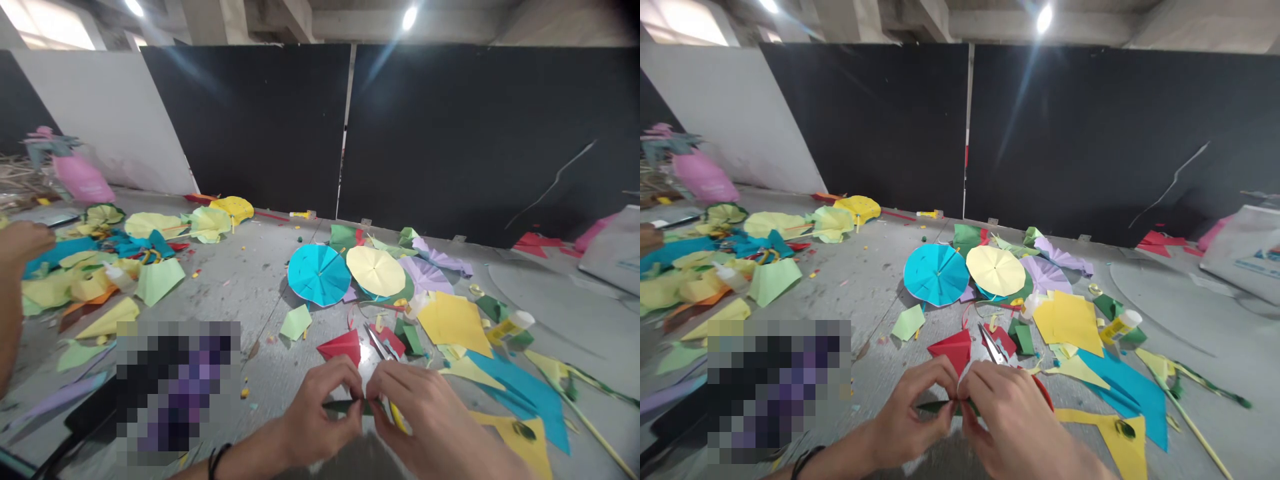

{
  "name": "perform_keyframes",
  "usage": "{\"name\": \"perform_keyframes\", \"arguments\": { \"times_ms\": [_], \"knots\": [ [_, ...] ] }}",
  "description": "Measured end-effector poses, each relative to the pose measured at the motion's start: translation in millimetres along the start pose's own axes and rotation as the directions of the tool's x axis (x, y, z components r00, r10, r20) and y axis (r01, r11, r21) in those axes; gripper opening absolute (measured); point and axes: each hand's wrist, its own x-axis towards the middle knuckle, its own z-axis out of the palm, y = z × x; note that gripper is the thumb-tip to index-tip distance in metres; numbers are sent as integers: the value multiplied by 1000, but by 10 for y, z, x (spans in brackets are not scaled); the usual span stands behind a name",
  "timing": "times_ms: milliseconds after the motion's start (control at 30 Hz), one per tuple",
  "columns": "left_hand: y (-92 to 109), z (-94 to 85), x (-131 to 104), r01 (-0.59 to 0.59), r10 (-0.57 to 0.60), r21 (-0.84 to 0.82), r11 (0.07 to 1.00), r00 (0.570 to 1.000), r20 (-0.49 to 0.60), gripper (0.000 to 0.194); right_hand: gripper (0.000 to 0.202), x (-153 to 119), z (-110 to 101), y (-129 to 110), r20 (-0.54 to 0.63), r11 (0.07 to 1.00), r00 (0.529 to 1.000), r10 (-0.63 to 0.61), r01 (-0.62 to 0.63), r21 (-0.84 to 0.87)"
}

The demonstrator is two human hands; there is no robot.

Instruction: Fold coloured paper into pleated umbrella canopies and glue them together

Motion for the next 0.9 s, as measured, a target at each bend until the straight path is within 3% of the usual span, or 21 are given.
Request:
{"name": "perform_keyframes", "arguments": {
  "times_ms": [233, 500, 733, 900],
  "knots": [
    [0, 26, -12, -57, 57, -2, 998, 998, 0, 23, 31, -9, 150, -28, -25, 1000, 1000, 17, -17, -21],
    [17, 56, -25, -146, 145, 60, 987, 989, 23, 29, 30, -68, 110, -71, -98, 999, 995, 17, -20, -31],
    [71, 86, -14, -181, 177, 141, 973, 983, 41, 29, 29, -67, 82, -144, -58, 991, 998, 7, -14, -135],
    [21, -32, 13, -144, 144, 151, 978, 989, 11, 23, 25, -81, -177, 60, -94, 961, 996, 11, -36, -274]
  ]
}}
